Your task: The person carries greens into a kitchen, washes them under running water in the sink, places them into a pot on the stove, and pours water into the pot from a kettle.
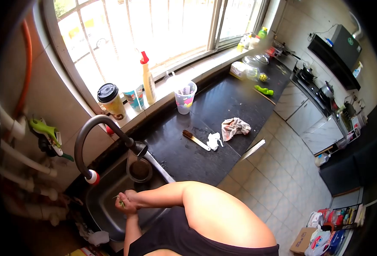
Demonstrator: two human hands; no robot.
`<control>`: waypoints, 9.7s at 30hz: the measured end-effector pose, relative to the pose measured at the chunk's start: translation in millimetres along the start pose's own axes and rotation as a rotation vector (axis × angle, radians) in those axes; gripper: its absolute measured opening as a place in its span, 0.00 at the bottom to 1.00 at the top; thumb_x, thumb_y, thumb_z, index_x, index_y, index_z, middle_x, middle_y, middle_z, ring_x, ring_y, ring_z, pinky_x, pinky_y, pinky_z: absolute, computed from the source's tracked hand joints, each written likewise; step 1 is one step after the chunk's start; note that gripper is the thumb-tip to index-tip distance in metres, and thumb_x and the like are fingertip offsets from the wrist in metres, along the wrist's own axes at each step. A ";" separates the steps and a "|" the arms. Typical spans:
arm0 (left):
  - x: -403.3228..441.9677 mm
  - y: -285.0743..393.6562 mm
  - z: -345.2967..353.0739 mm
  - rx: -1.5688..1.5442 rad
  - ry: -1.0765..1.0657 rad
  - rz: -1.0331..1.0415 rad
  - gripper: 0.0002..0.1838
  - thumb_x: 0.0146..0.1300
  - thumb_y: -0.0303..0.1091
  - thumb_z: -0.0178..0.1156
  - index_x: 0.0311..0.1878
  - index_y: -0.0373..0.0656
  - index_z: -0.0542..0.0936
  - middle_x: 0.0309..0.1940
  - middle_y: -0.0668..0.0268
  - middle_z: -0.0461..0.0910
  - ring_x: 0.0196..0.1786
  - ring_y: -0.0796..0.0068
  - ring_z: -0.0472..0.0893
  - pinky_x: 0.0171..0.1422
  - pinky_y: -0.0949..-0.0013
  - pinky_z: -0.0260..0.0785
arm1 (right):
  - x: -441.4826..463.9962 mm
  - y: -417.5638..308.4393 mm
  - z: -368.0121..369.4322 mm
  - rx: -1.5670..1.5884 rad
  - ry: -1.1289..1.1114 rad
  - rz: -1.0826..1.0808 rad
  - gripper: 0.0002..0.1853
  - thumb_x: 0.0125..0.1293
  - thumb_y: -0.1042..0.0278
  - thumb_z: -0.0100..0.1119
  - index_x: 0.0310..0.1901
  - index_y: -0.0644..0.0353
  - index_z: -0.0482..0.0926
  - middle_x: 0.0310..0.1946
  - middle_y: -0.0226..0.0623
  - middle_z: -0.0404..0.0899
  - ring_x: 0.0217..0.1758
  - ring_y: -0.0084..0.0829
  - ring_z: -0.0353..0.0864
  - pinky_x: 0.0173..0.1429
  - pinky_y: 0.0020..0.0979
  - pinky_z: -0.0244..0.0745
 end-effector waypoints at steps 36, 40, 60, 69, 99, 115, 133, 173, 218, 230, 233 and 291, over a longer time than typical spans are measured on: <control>-55.0 59.7 101.7 0.219 0.089 -0.462 0.16 0.63 0.43 0.51 0.33 0.37 0.75 0.28 0.70 0.73 0.30 0.81 0.71 0.35 0.75 0.63 | -257.0 307.7 529.5 -3.535 1.146 -2.425 0.16 0.49 0.65 0.59 0.41 0.54 0.72 0.44 0.35 0.68 0.53 0.36 0.64 0.57 0.46 0.55; -69.7 90.6 190.6 0.171 -0.025 -0.377 0.15 0.64 0.42 0.50 0.22 0.48 0.68 0.19 0.79 0.65 0.22 0.88 0.63 0.26 0.78 0.54 | -313.4 363.1 543.8 -3.604 0.513 -2.633 0.19 0.54 0.72 0.53 0.49 0.57 0.67 0.54 0.45 0.63 0.61 0.44 0.59 0.63 0.46 0.51; -143.9 139.9 563.6 0.920 -0.909 0.918 0.05 0.59 0.29 0.55 0.28 0.41 0.74 0.24 0.62 0.72 0.29 0.66 0.72 0.32 0.63 0.61 | -387.4 431.0 606.7 -3.759 0.738 -1.950 0.14 0.54 0.69 0.54 0.44 0.58 0.74 0.49 0.38 0.70 0.51 0.38 0.70 0.61 0.43 0.59; -203.3 46.8 657.7 1.388 -1.030 1.166 0.14 0.57 0.38 0.48 0.44 0.46 0.73 0.34 0.63 0.74 0.33 0.67 0.74 0.32 0.64 0.66 | -574.6 548.0 737.8 -3.539 0.548 -2.032 0.10 0.52 0.72 0.56 0.37 0.59 0.77 0.41 0.35 0.76 0.41 0.34 0.76 0.49 0.34 0.70; -259.8 348.5 1270.1 0.603 -0.740 0.094 0.18 0.56 0.35 0.60 0.16 0.37 0.68 0.09 0.66 0.64 0.14 0.78 0.59 0.20 0.69 0.52 | -826.4 833.2 1369.9 -2.935 0.565 -2.944 0.06 0.54 0.74 0.55 0.34 0.62 0.77 0.32 0.41 0.76 0.32 0.35 0.78 0.39 0.29 0.73; -365.7 377.3 1482.0 0.658 -0.687 -0.030 0.18 0.57 0.31 0.57 0.17 0.34 0.63 0.10 0.66 0.60 0.17 0.78 0.56 0.22 0.67 0.51 | -911.8 1081.9 1795.9 -1.899 2.542 -3.057 0.29 0.50 0.50 0.61 0.52 0.58 0.71 0.53 0.51 0.66 0.56 0.44 0.67 0.57 0.37 0.66; -289.6 393.8 1631.0 0.571 -0.940 0.195 0.18 0.57 0.32 0.56 0.17 0.35 0.63 0.11 0.64 0.60 0.17 0.77 0.57 0.22 0.66 0.52 | -726.6 1033.4 1719.4 -3.729 0.759 -2.615 0.22 0.40 0.59 0.65 0.38 0.56 0.72 0.38 0.42 0.72 0.42 0.42 0.72 0.49 0.40 0.67; -723.4 613.6 2065.8 0.287 -1.665 0.962 0.19 0.51 0.45 0.58 0.37 0.39 0.76 0.33 0.54 0.78 0.41 0.58 0.77 0.47 0.61 0.69 | -1012.7 934.0 1533.0 -2.363 0.969 -3.066 0.19 0.52 0.69 0.60 0.47 0.63 0.73 0.47 0.44 0.68 0.41 0.32 0.76 0.43 0.29 0.73; -313.6 423.2 1140.0 0.497 -0.178 -0.106 0.14 0.45 0.36 0.66 0.29 0.36 0.76 0.22 0.65 0.76 0.26 0.79 0.72 0.33 0.70 0.67 | -631.0 808.9 1281.3 -2.843 1.135 -0.512 0.18 0.52 0.78 0.37 0.40 0.71 0.75 0.35 0.42 0.78 0.36 0.32 0.80 0.34 0.28 0.79; -331.1 373.3 779.8 0.503 0.243 -0.286 0.11 0.50 0.33 0.64 0.33 0.35 0.78 0.26 0.67 0.79 0.29 0.83 0.75 0.36 0.76 0.68 | -463.9 684.9 1013.3 -2.675 1.478 0.374 0.17 0.52 0.76 0.37 0.40 0.69 0.76 0.36 0.43 0.79 0.38 0.33 0.80 0.36 0.29 0.77; -321.0 379.4 713.5 0.613 0.324 -0.376 0.09 0.50 0.32 0.63 0.25 0.37 0.74 0.21 0.69 0.76 0.24 0.82 0.73 0.30 0.75 0.66 | -428.3 647.1 952.8 -2.614 1.500 0.485 0.17 0.53 0.76 0.37 0.40 0.69 0.76 0.37 0.42 0.79 0.40 0.32 0.80 0.37 0.29 0.77; -32.1 235.5 87.3 0.537 -0.396 0.492 0.13 0.54 0.34 0.61 0.27 0.35 0.70 0.23 0.56 0.69 0.28 0.57 0.69 0.35 0.62 0.62 | -223.4 319.6 165.2 -2.655 1.157 -0.677 0.17 0.61 0.65 0.39 0.24 0.68 0.74 0.24 0.40 0.76 0.26 0.30 0.77 0.30 0.32 0.78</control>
Point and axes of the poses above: each hand's wrist, its own x-axis towards the middle knuckle, its own z-axis out of the palm, y = z × x, the point moved 1 cm from there along x, towards the middle knuckle
